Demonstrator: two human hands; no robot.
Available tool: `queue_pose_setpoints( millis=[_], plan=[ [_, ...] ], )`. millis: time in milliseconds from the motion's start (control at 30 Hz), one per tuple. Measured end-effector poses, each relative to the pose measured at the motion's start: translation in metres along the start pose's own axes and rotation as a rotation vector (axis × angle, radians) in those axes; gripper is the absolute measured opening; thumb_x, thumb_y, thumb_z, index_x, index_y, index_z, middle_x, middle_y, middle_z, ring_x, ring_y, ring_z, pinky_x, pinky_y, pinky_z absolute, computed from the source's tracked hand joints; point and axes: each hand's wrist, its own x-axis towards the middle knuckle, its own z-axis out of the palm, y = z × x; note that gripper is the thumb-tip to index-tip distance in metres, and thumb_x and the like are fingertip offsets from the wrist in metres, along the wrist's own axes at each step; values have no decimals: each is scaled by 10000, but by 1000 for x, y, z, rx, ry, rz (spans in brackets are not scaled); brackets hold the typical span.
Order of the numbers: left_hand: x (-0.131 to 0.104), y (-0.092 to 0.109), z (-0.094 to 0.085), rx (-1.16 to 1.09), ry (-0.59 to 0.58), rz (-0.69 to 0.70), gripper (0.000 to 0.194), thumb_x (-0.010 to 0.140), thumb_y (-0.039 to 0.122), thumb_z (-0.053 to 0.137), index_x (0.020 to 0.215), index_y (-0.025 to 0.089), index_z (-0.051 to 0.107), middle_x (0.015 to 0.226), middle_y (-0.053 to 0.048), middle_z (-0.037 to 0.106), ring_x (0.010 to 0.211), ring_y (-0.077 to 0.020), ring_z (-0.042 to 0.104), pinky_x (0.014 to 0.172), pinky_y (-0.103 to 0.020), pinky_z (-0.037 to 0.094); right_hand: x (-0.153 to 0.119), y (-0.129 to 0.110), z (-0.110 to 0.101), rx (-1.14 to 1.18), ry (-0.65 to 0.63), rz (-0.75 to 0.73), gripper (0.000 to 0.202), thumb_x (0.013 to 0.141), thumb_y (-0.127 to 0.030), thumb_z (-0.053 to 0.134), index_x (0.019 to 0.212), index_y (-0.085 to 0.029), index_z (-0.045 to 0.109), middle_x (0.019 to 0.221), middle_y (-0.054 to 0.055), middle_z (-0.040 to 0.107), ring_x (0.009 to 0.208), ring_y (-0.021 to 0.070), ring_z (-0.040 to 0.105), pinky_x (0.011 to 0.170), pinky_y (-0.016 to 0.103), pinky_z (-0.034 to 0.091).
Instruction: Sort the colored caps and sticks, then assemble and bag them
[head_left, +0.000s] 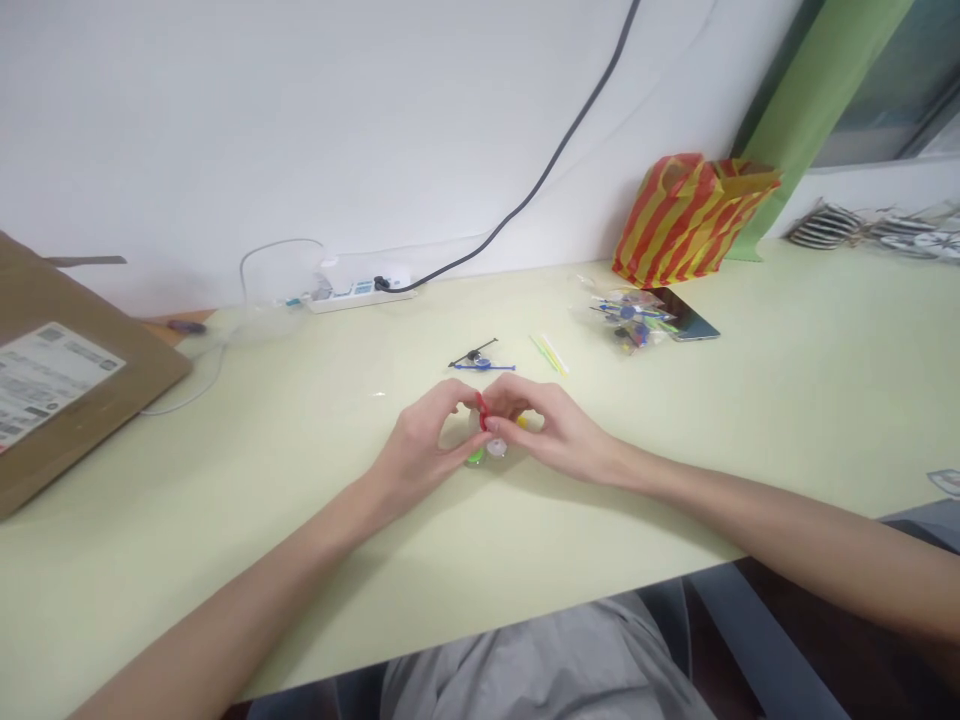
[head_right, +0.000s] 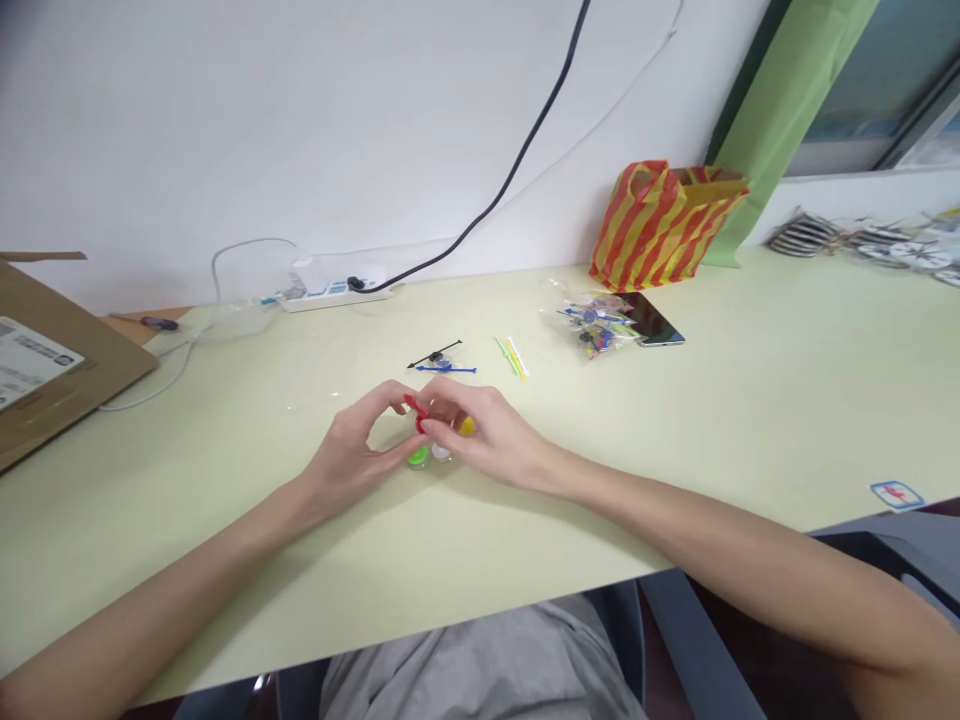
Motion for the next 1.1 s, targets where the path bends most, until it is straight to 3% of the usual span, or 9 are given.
queue_pose_setpoints(
  millis=[67, 233, 533, 600, 733, 833, 933, 1100],
  plan=[
    [0, 0, -1, -27, -32, 19, 131, 981, 314, 622, 1060, 220, 573, 1002, -21, 671, 893, -153, 644, 802, -282, 508, -1, -1, -1, -57, -9, -32, 52, 988, -235, 559, 975, -203, 598, 906, 26, 667, 828, 155, 625, 801, 315, 515],
    [2, 5, -3, -19, 13, 183, 91, 960, 237, 662, 1015, 210, 595, 955, -26, 667, 866, -147, 643, 778, -276, 504, 1, -5, -8, -12, -98, -34, 65, 987, -229, 555, 928, -203, 553, 889, 20, 628, 820, 152, 581, 781, 304, 498],
    [3, 4, -8, 71, -76, 275, 36, 988, 225, 594, 976, 193, 602, 821, -18, 633, 690, -120, 589, 620, -237, 443, 1, -7, -24, 18, -260, -19, 106, 997, -246, 551, 910, -194, 520, 834, -6, 583, 722, 121, 542, 690, 258, 441],
    [3, 1, -8, 100, -66, 284, 46, 978, 228, 616, 968, 194, 587, 780, 5, 608, 664, -113, 569, 621, -236, 437, 4, -2, -30, -79, -184, -31, 118, 1007, -284, 547, 932, -194, 549, 787, -15, 587, 685, 121, 552, 673, 256, 433],
    [4, -6, -10, 223, -59, 307, 43, 978, 241, 619, 985, 198, 622, 943, -53, 624, 798, -150, 595, 702, -271, 466, 13, 22, -54, -518, 170, -49, 140, 1001, -297, 561, 976, -192, 651, 698, -21, 586, 626, 129, 520, 647, 267, 386],
    [5, -11, -12, 344, 5, 304, 51, 969, 247, 634, 987, 206, 658, 920, -50, 599, 780, -163, 553, 697, -296, 446, 20, 44, -73, -731, 330, -4, 183, 1001, -239, 534, 1089, -190, 687, 832, 27, 668, 698, 152, 564, 682, 283, 397],
    [5, -14, -16, 378, 90, 260, 49, 957, 237, 647, 999, 214, 659, 849, -26, 604, 768, -173, 532, 709, -313, 437, 22, 57, -82, -871, 328, 30, 250, 983, -226, 548, 1196, -185, 672, 1034, 96, 671, 885, 214, 607, 769, 325, 441],
    [6, -11, -24, 224, 101, 11, 58, 946, 277, 644, 959, 222, 639, 875, -6, 641, 822, -168, 588, 769, -306, 476, 19, 57, -75, -945, 204, 34, 214, 928, -120, 533, 1028, -180, 712, 1105, 125, 620, 1019, 263, 575, 876, 392, 465]
  ],
)
